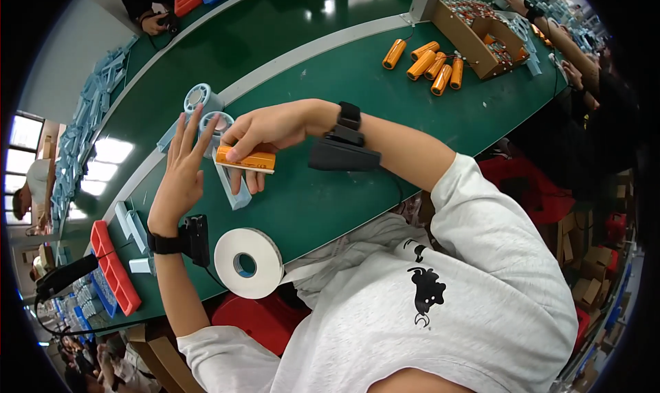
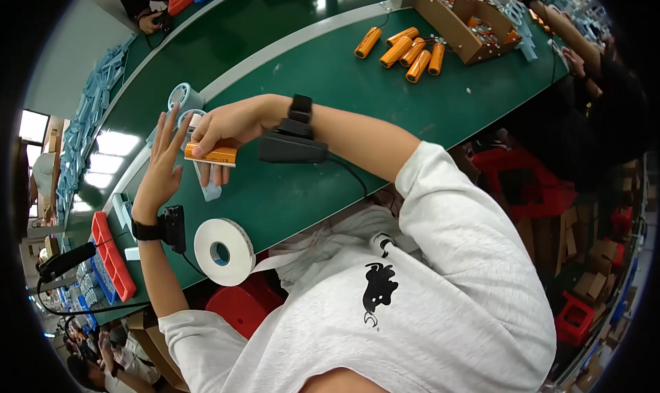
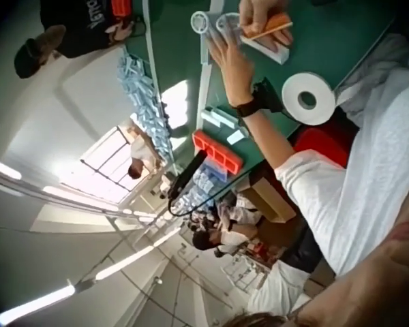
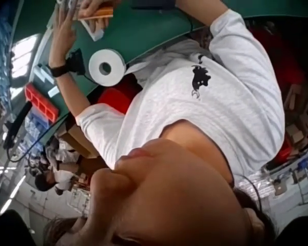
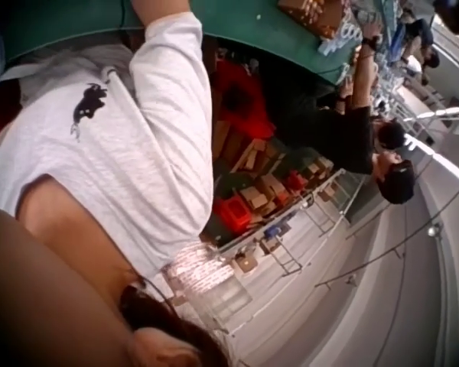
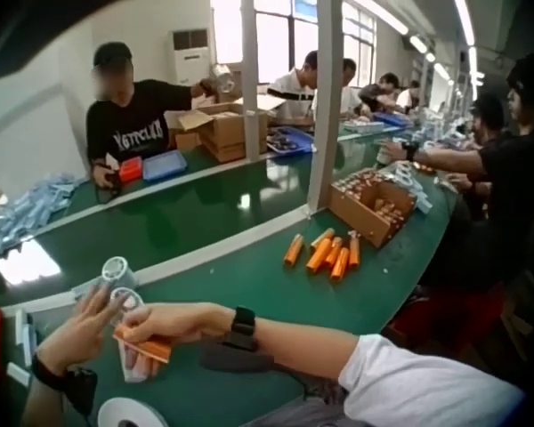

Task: The worker is applying white tape to orange cylindrical electronic components and then placing them into a blue mounting rack.

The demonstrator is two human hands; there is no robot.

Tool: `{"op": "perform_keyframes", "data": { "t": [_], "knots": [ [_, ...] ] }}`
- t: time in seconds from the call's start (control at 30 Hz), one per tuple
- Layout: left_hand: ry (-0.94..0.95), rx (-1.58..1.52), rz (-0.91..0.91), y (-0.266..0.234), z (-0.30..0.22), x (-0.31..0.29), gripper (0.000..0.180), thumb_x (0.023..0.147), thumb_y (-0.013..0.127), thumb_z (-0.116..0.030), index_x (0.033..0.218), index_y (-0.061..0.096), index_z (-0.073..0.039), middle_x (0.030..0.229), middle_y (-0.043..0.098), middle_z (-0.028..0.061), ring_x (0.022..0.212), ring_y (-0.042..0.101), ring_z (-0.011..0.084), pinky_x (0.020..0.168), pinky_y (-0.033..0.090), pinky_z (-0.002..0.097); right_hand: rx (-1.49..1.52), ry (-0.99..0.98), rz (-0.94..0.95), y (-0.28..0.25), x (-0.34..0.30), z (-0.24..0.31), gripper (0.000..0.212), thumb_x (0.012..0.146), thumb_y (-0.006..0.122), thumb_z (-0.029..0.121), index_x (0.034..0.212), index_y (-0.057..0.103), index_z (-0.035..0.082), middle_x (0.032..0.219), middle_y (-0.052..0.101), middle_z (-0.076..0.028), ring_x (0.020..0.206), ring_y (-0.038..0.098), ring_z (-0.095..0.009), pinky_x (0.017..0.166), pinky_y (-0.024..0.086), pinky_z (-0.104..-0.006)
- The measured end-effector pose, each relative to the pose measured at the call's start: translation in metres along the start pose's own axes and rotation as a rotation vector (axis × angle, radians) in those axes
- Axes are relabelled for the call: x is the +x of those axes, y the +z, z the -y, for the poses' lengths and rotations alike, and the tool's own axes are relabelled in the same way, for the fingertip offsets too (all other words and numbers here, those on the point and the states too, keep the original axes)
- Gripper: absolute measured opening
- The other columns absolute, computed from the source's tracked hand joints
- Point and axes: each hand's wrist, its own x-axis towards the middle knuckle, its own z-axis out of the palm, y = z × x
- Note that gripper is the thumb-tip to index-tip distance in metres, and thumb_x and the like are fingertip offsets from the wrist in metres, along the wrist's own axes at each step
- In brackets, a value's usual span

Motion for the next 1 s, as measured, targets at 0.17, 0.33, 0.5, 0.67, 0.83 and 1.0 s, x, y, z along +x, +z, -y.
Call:
{"op": "perform_keyframes", "data": {
  "t": [0.17, 0.33, 0.5, 0.67, 0.83, 1.0],
  "knots": [
    [0.077, -0.438, 0.165, 0.015, 0.001, 0.041, 0.079, 0.057, 0.062, 0.013, 0.128, 0.038, -0.01, 0.132, 0.037, 0.0092, 0.122, 0.037, 0.0317, 0.1, 0.035, 0.0379, 0.575, -0.426, -0.211, 0.019, -0.063, -0.005, 0.032, 0.094, 0.041, 0.018, 0.112, 0.044, -0.007, 0.11, 0.055, -0.024, 0.104, 0.056, -0.033, 0.089, 0.047, -0.0381],
    [-0.039, -0.476, 0.06, 0.027, -0.024, 0.055, 0.068, 0.051, 0.074, 0.002, 0.111, 0.041, -0.004, 0.12, 0.043, 0.0106, 0.113, 0.042, 0.0317, 0.093, 0.039, 0.0383, 0.718, -0.599, -0.303, 0.029, -0.097, -0.01, 0.034, 0.094, 0.041, 0.018, 0.117, 0.044, -0.006, 0.115, 0.052, -0.021, 0.112, 0.05, -0.029, 0.093, 0.044, -0.0379],
    [-0.022, -0.358, -0.194, 0.047, -0.057, 0.054, 0.062, 0.051, 0.079, -0.006, 0.098, 0.041, -0.002, 0.109, 0.046, 0.0116, 0.105, 0.044, 0.0318, 0.083, 0.042, 0.04, 0.766, -0.668, -0.38, 0.037, -0.113, -0.016, 0.033, 0.094, 0.044, 0.02, 0.117, 0.047, -0.004, 0.113, 0.054, -0.016, 0.106, 0.054, -0.023, 0.089, 0.046, -0.0348],
    [0.187, -0.176, -0.223, 0.03, -0.054, 0.041, 0.049, 0.057, 0.075, -0.004, 0.096, 0.046, -0.002, 0.106, 0.046, 0.0112, 0.105, 0.044, 0.0315, 0.081, 0.043, 0.0412, 0.676, -0.646, -0.574, 0.037, -0.13, -0.023, 0.03, 0.09, 0.051, 0.014, 0.115, 0.051, -0.003, 0.104, 0.058, -0.013, 0.097, 0.057, -0.018, 0.085, 0.047, -0.0318],
    [0.143, -0.279, -0.053, 0.022, -0.063, 0.035, 0.035, 0.062, 0.069, 0.001, 0.093, 0.054, -0.005, 0.108, 0.046, 0.0104, 0.108, 0.042, 0.0312, 0.084, 0.041, 0.042, 0.224, -0.546, -0.924, 0.05, -0.143, -0.021, 0.034, 0.081, 0.062, 0.004, 0.114, 0.054, 0.001, 0.094, 0.061, -0.009, 0.09, 0.059, -0.014, 0.08, 0.049, -0.0285],
    [0.176, -0.18, -0.057, 0.027, -0.068, 0.029, 0.029, 0.065, 0.065, 0.004, 0.09, 0.058, -0.008, 0.113, 0.046, 0.0095, 0.112, 0.04, 0.0331, 0.089, 0.039, 0.0431, -0.364, -0.488, -1.093, 0.062, -0.133, -0.021, 0.044, 0.073, 0.069, 0.002, 0.114, 0.054, 0.003, 0.09, 0.061, -0.008, 0.085, 0.06, -0.013, 0.078, 0.05, -0.0263]
  ]
}}
